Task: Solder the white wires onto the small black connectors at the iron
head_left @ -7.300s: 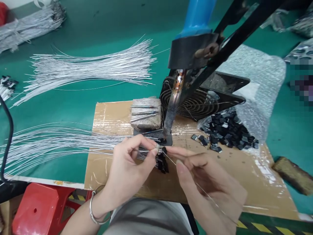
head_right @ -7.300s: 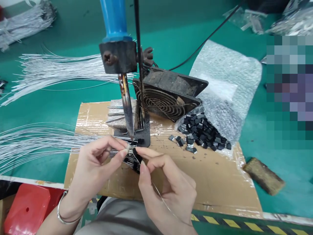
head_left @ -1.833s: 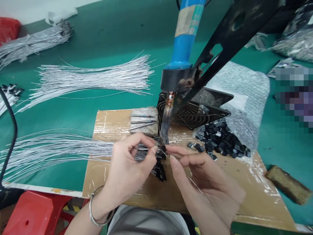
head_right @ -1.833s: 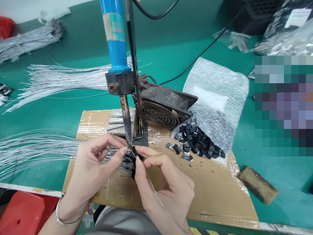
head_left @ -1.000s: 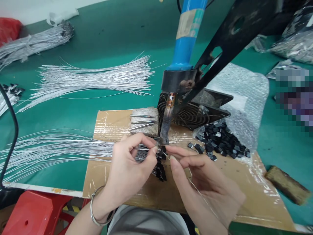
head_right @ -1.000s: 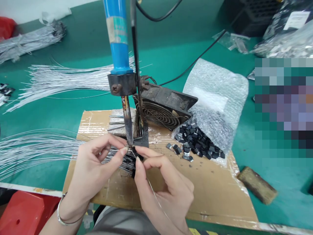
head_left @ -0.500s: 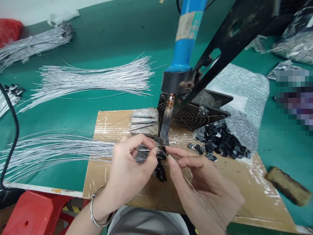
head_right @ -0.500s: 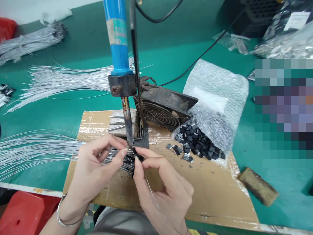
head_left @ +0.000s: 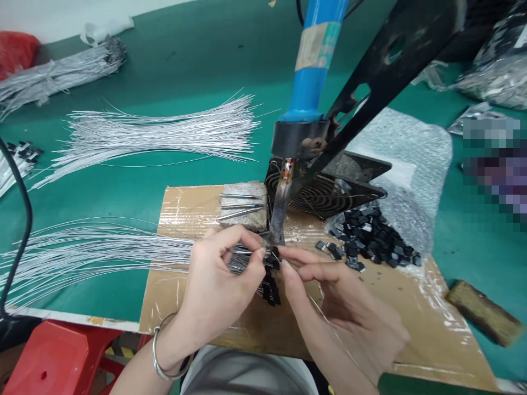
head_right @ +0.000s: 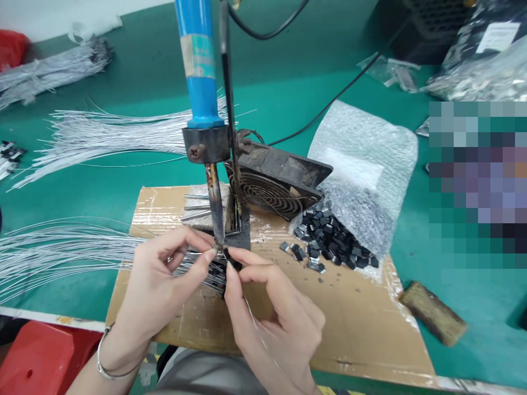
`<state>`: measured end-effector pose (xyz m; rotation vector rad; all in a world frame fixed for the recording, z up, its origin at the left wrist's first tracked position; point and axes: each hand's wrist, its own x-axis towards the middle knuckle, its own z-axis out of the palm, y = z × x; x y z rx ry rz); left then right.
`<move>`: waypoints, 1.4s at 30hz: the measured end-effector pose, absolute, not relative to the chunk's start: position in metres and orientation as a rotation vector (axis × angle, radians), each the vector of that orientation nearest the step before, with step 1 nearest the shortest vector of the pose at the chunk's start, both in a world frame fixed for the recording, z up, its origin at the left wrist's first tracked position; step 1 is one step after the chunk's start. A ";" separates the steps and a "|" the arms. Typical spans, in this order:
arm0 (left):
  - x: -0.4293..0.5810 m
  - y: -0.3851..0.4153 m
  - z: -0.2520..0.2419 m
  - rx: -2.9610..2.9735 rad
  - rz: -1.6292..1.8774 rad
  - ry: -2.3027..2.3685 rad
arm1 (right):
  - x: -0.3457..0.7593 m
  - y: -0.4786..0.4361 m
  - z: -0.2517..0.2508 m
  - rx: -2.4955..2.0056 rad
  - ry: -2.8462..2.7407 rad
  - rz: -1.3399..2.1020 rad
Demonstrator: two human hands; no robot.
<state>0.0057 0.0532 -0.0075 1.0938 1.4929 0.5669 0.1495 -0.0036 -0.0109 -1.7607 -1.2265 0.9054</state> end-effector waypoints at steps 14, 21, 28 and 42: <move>0.005 0.052 -0.006 1.130 0.556 1.501 | 0.149 -0.002 -0.008 -1.791 -1.280 0.846; 0.005 0.052 -0.006 1.126 0.542 1.500 | 0.147 -0.005 -0.012 -1.778 -1.257 0.814; 0.004 0.051 -0.007 1.139 0.540 1.505 | 0.147 -0.002 -0.009 -1.777 -1.297 0.814; 0.005 0.051 -0.008 1.123 0.537 1.508 | 0.148 -0.005 -0.012 -1.769 -1.296 0.794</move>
